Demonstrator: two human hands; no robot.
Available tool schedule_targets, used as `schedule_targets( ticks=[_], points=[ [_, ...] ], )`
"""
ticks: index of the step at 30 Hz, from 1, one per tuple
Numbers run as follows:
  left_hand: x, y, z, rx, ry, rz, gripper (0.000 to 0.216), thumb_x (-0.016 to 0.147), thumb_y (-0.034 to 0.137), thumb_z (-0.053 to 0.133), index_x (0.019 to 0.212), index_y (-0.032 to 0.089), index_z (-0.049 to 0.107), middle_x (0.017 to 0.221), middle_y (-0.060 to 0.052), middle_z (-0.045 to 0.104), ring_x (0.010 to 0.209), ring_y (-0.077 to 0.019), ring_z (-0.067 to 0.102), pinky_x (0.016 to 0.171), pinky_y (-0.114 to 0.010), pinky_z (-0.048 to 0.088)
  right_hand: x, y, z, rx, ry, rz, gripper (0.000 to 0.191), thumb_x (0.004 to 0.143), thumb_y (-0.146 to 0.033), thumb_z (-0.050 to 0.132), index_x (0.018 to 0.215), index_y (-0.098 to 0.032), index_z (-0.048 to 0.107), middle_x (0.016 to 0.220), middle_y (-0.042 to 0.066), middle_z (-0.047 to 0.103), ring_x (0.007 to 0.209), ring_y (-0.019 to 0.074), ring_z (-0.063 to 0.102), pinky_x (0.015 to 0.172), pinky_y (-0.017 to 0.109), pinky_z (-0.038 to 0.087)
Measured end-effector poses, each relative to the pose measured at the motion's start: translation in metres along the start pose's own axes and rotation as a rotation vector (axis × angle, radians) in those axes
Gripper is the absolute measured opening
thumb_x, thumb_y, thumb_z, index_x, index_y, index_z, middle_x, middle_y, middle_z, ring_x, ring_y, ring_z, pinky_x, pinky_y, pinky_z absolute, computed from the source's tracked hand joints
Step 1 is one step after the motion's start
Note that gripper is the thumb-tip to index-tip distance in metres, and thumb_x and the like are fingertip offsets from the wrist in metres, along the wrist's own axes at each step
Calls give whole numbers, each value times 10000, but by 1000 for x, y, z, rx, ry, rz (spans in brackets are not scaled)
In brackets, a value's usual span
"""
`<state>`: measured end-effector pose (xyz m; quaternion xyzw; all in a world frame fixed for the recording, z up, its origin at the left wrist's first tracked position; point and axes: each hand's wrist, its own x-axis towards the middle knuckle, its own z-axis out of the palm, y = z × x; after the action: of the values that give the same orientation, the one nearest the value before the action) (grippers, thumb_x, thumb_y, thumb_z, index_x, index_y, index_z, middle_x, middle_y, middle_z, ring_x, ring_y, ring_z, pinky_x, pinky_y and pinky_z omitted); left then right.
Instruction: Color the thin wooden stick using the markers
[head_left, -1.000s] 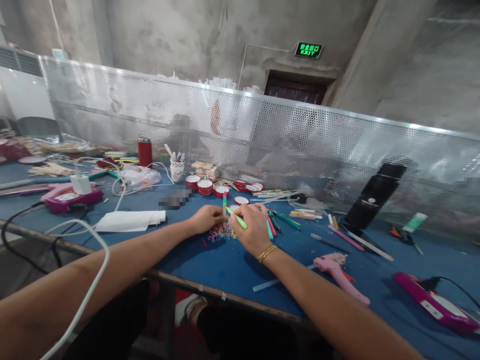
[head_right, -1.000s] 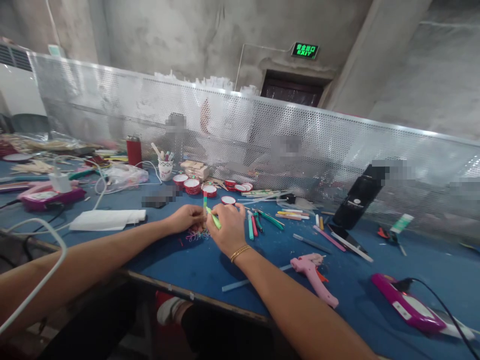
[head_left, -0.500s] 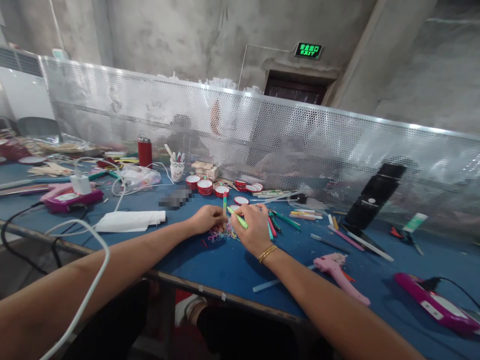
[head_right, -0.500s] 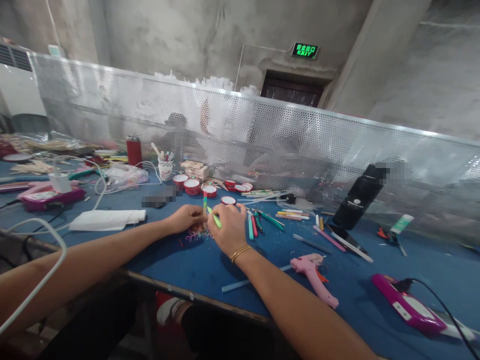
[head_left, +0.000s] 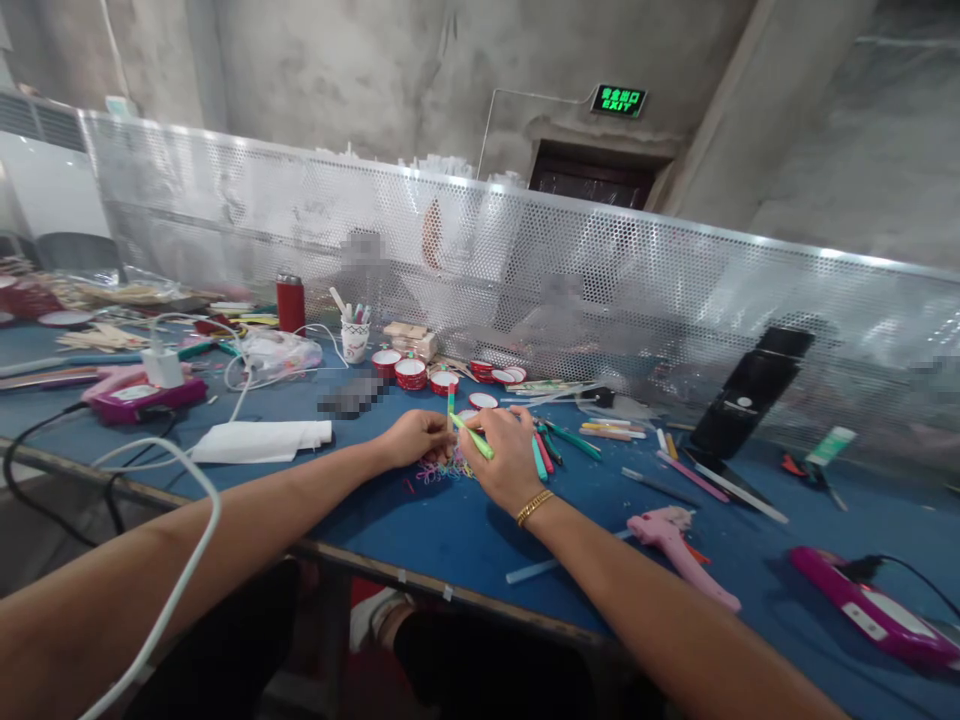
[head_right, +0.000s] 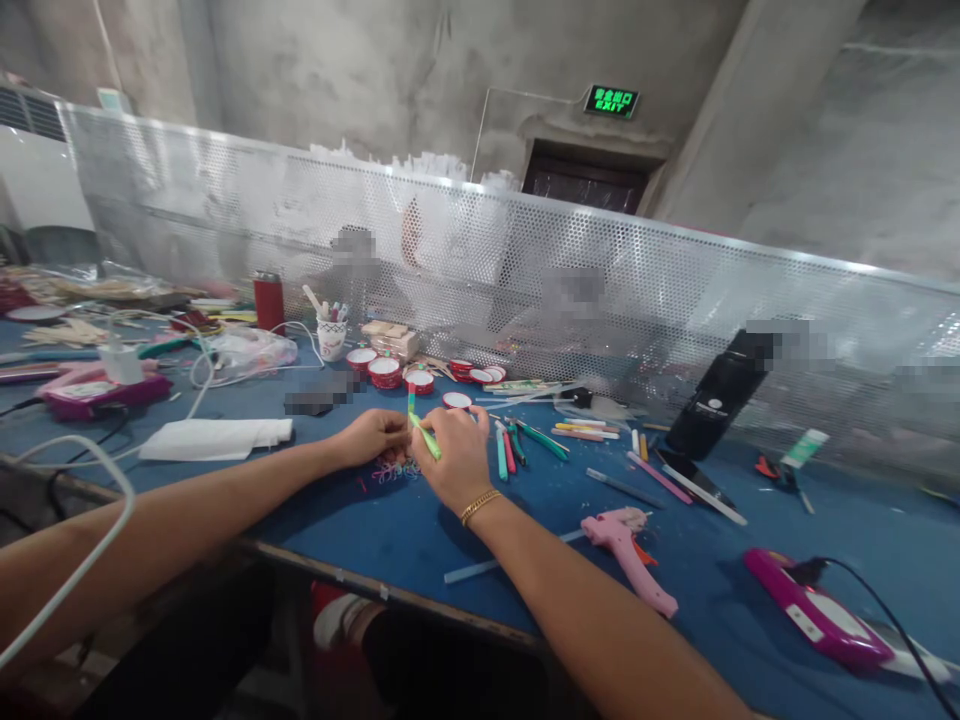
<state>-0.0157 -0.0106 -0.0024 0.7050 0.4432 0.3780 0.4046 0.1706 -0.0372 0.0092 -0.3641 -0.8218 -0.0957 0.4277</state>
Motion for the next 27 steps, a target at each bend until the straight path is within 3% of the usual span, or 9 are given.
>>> schedule_targets(
  ticks=[27],
  points=[
    [0, 0, 1, 1, 20, 0, 340, 743, 460, 695, 645, 164, 561, 550, 16, 651, 501, -121, 617, 480, -204, 463, 1, 1, -1, -42, 3, 15, 135, 930, -322, 497, 859, -231, 568, 841, 0, 672, 880, 180, 573, 991, 375, 241]
  ],
)
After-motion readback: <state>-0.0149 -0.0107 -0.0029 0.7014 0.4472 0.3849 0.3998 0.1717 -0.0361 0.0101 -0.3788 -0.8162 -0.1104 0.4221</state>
